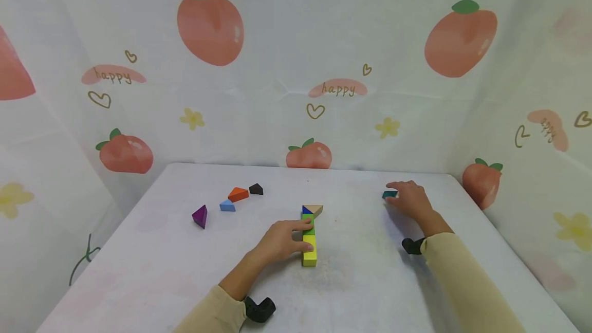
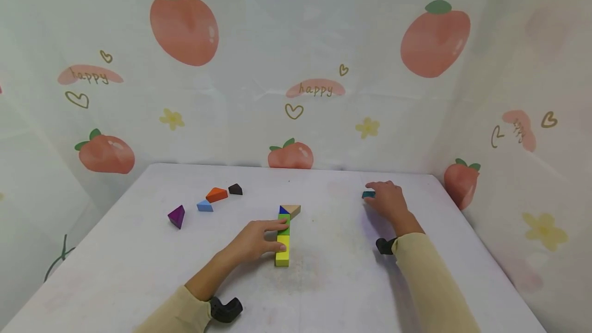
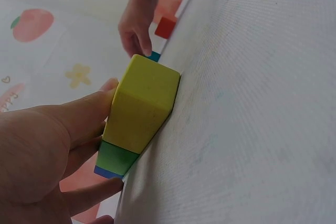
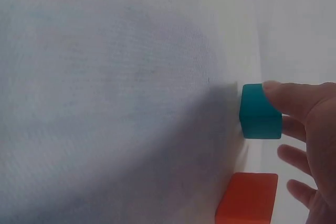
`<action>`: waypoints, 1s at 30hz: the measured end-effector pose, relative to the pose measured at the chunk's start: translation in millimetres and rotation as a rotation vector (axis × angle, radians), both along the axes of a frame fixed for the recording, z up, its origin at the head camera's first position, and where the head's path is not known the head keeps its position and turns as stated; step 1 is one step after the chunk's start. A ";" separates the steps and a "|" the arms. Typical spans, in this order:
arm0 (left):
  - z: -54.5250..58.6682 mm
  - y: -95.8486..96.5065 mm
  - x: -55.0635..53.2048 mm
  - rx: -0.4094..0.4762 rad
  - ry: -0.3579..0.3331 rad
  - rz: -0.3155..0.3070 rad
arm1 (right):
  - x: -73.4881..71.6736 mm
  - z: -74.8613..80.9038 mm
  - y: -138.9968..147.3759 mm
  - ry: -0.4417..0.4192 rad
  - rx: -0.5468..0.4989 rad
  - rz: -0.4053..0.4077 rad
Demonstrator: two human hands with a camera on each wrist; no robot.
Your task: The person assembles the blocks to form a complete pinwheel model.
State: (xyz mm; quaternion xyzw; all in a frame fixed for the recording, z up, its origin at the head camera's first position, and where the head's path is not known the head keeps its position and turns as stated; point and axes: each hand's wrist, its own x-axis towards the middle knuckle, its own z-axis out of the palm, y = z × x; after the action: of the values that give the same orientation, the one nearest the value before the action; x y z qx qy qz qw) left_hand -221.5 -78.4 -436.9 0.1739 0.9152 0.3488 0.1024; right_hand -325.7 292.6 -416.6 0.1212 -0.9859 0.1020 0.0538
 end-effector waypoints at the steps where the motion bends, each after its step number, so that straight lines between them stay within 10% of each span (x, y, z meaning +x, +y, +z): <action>1: 0.0 0.1 -0.1 0.001 -0.001 -0.001 | -0.6 0.1 0.6 -0.012 0.002 -0.003; 30: 0.5 0.9 -0.3 0.002 0.010 -0.005 | -9.6 -1.4 -27.4 0.002 -0.180 0.074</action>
State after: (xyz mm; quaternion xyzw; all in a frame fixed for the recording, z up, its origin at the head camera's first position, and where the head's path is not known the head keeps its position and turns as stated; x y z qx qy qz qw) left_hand -221.8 -77.5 -436.4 0.1779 0.9149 0.3487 0.0986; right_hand -335.3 265.2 -418.0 0.1525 -0.9676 0.1917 0.0618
